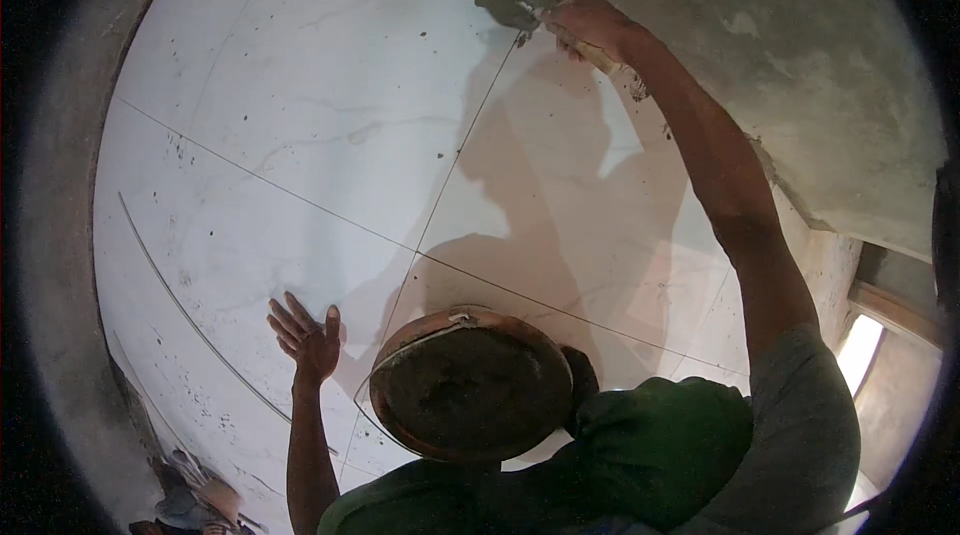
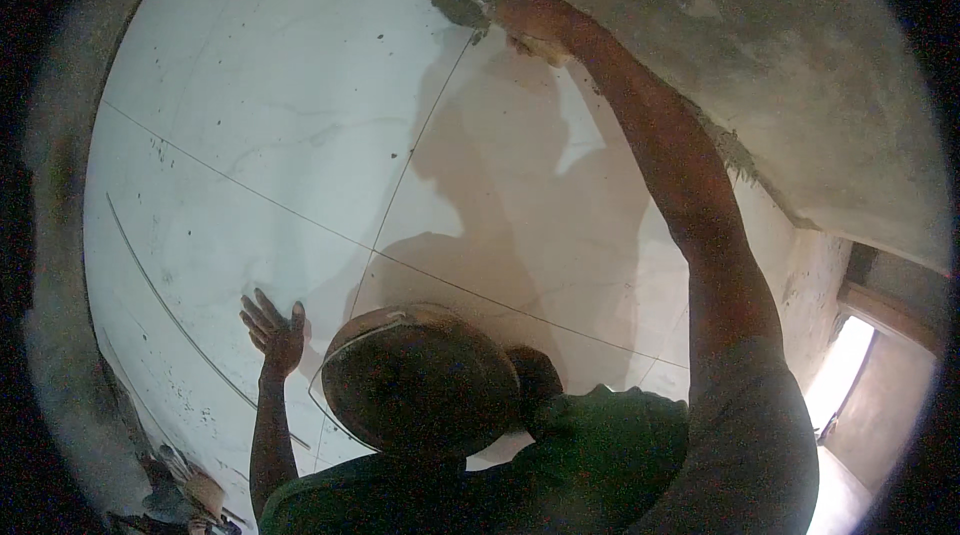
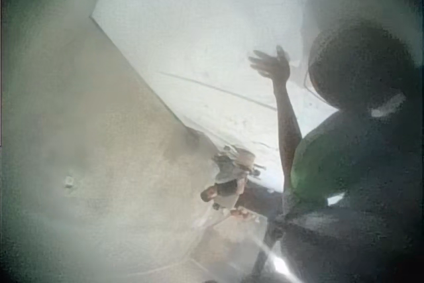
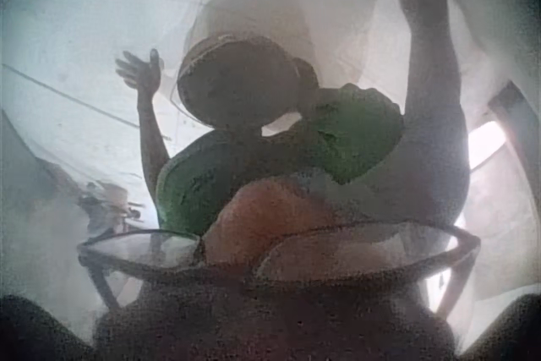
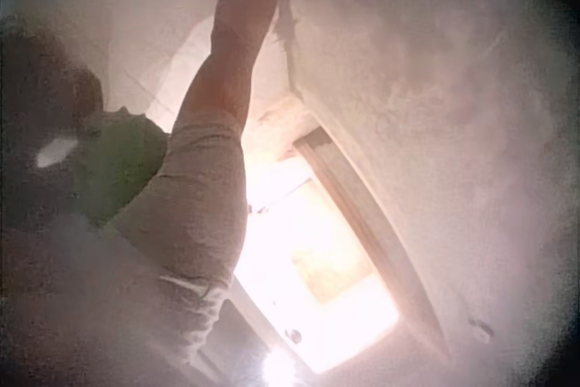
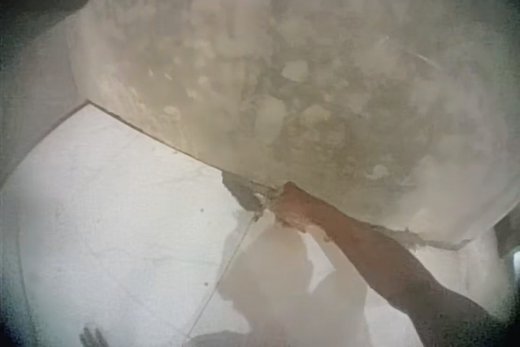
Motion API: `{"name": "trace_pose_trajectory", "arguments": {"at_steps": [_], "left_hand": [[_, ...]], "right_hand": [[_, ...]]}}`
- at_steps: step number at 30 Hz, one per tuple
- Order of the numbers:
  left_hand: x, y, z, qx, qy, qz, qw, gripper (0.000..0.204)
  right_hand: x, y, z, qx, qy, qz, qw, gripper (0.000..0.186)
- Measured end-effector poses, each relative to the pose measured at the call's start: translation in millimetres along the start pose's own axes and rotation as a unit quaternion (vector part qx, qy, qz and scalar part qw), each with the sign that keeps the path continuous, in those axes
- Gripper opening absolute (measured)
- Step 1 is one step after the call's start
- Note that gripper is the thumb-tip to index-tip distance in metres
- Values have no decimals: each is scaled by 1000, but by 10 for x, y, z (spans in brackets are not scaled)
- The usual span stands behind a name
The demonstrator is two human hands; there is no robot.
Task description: The person uses a trowel to scoop mortar from a bucket and apply it to the edge of floor tiles, smoothing it along the base of the wall.
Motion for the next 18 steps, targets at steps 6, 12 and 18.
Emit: {"name": "trace_pose_trajectory", "arguments": {"at_steps": [6,12,18], "left_hand": [[-15,-12,10,1,-18,2,1000,105],[77,30,84,4,4,-8,1000,105],[82,-5,81,20,-16,-30,999,106]], "right_hand": [[-307,143,203,138,127,66,980,42],[-748,-80,49,120,473,217,845,29],[-932,-362,-284,188,424,238,853,31]]}}
Point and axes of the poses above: each hand's wrist, its own y-axis away from the middle knuckle, its own x-axis out of the back of the hand, z = x × y, the point moved 2 cm from there along -y, towards the middle knuckle, and after that the axes turned 5 degrees about -x, right-handed, at the moved point
